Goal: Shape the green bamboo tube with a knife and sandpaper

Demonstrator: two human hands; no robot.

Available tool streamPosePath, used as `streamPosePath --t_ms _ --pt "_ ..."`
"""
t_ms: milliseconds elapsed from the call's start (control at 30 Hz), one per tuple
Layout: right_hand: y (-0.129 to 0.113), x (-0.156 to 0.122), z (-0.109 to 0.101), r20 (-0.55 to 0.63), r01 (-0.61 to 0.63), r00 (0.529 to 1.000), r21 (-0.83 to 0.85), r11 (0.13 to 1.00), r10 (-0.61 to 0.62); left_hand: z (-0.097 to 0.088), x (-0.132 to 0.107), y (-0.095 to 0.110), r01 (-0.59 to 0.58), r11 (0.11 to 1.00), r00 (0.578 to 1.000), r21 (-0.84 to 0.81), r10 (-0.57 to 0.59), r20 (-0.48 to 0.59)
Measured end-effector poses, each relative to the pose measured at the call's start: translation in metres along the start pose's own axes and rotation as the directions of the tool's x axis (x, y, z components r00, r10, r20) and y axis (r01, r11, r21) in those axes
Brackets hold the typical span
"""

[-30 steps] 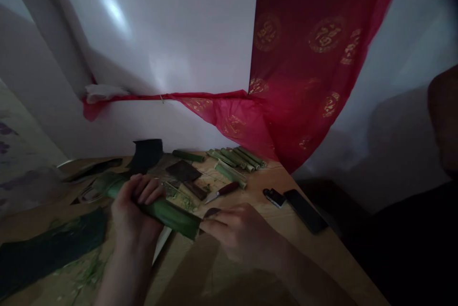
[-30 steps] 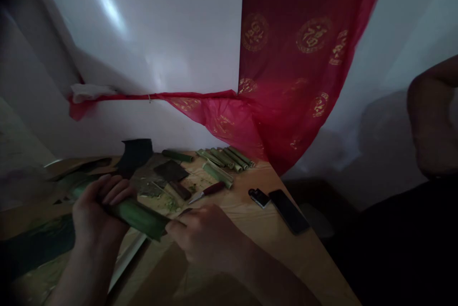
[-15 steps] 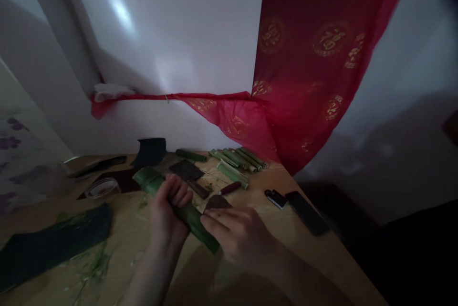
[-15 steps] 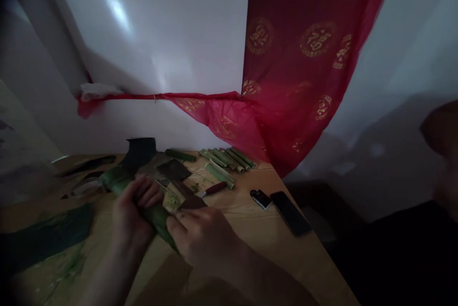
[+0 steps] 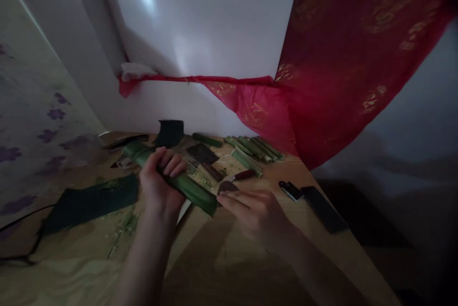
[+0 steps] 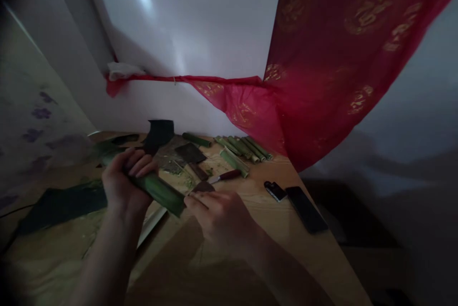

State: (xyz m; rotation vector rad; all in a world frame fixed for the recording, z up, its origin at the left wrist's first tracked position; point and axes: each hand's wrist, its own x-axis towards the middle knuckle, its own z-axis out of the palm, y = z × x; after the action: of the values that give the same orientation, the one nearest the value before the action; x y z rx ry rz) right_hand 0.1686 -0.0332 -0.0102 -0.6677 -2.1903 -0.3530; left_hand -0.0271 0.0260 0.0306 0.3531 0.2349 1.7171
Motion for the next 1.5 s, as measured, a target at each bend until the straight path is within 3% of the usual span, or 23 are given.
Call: streamPosePath --t_ms 100,333,467,567,667,767,1133,1500 --pt "-0.001 0.001 0.001 -0.023 0.035 0.999 -0.009 0.999 -0.035 0.003 -0.005 -0.002 -0.011 1.0 1.0 0.023 0.012 -0.014" --pt "-0.002 -0.005 0.004 -0.029 0.05 0.998 -0.12 0.991 -0.054 0.008 -0.027 -0.046 0.034 0.994 0.999 0.107 -0.03 -0.038" --pt "0.002 -0.003 0.001 -0.069 0.025 0.997 -0.123 0.992 -0.034 0.004 -0.034 -0.063 0.167 0.985 0.985 0.046 -0.164 -0.059" --pt "0.003 -0.001 -0.003 -0.062 0.027 0.998 -0.079 0.997 -0.032 0.002 -0.029 -0.053 0.23 0.973 0.973 0.008 -0.23 0.012" --pt "0.001 -0.002 -0.004 -0.044 0.036 0.998 0.012 0.999 -0.036 0.004 -0.02 -0.03 0.144 0.99 0.983 -0.009 -0.142 0.113" --pt "0.002 -0.002 -0.004 -0.017 0.043 0.999 0.026 0.999 -0.042 0.004 -0.014 -0.018 0.094 0.996 0.986 -0.004 -0.092 0.138" --pt "0.003 -0.006 -0.005 0.054 0.027 0.998 -0.011 1.0 -0.026 0.003 -0.016 -0.026 0.081 0.996 0.99 0.041 -0.085 0.111" --pt "0.003 -0.003 -0.009 0.019 0.046 0.999 -0.01 0.999 -0.045 0.003 -0.016 -0.026 0.108 0.994 0.988 0.029 -0.11 0.108"
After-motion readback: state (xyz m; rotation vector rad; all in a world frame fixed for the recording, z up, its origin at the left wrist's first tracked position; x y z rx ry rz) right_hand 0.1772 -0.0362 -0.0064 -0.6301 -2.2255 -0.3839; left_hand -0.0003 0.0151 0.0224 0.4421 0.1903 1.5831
